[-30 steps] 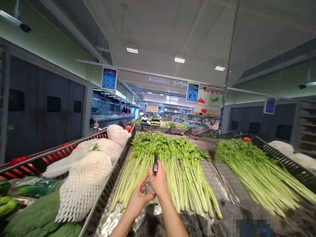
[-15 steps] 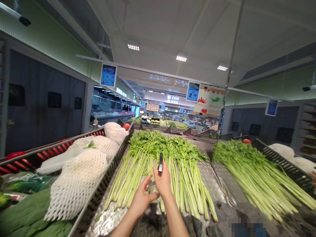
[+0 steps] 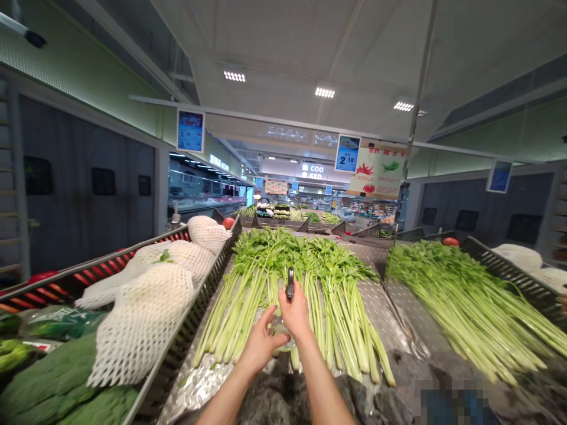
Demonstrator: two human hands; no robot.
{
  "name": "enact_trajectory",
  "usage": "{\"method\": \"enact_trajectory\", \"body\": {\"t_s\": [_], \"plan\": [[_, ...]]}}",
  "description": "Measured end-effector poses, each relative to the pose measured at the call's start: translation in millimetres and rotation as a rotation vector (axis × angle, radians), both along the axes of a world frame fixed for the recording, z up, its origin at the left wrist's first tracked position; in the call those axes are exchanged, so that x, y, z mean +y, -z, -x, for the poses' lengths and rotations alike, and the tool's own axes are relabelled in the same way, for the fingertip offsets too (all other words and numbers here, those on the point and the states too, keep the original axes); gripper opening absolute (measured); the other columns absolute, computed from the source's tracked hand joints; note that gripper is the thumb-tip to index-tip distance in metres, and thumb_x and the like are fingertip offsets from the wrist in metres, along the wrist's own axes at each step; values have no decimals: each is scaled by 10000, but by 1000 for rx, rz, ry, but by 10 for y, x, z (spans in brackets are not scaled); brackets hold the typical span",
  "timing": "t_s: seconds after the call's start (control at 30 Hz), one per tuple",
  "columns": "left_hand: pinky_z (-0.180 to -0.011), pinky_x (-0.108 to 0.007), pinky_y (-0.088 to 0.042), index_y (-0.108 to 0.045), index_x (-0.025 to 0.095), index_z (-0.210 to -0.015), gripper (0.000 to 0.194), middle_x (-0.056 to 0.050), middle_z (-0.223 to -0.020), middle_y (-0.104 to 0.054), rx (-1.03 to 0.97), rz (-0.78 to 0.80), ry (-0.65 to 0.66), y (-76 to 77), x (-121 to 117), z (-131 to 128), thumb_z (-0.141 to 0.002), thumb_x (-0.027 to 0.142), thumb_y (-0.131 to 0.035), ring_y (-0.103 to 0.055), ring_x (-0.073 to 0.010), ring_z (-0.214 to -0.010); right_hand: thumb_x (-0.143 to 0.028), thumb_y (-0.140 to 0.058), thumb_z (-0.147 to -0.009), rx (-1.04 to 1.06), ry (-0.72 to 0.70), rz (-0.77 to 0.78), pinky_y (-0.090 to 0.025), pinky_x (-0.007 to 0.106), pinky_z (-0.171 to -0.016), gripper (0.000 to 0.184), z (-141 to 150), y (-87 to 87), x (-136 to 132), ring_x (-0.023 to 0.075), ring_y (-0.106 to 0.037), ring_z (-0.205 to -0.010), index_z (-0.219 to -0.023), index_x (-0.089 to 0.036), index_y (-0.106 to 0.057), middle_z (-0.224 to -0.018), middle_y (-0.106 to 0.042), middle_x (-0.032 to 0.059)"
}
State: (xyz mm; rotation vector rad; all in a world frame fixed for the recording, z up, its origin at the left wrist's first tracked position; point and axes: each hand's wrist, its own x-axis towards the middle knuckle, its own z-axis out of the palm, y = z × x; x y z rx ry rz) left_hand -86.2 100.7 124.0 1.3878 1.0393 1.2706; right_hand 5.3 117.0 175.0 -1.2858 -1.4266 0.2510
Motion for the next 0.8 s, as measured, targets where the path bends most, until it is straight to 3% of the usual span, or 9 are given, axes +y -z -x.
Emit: {"method": "enact_trajectory", "body": {"t_s": [0.37,0.6,0.8], "plan": [[-804,-254,-379,-359,131,-1192,788,-90,-1137,-478,41,54,61,-72,-173,-287,-456,108,-639,-490,-190,-946,-410,-455,-668,78,25,21,-410,282,-644,385,-326,72,-155,186,-543,-735,-947,-151,-513,-823,-585,65],[-826,-266,-371,-363,166,-1193,803,-76,-1147,-472,61,56,97,19,-216,-512,-448,140,-661,-473,-197,-984,-407,-416,-682,-3,119,88,-393,275,-570,290,-574,54,-230,169,-530,-598,-803,-164,-519,-632,-560,20],[-853,-265,-350,-358,164,-1199,805,-63,-1167,-456,87,46,121,-18,-333,-701,-454,166,-661,-441,-200,-1018,-421,-413,-679,-6,113,74,-408,279,-616,356,-785,42,-374,179,-546,-694,-896,-157,-513,-763,-584,46]]}}
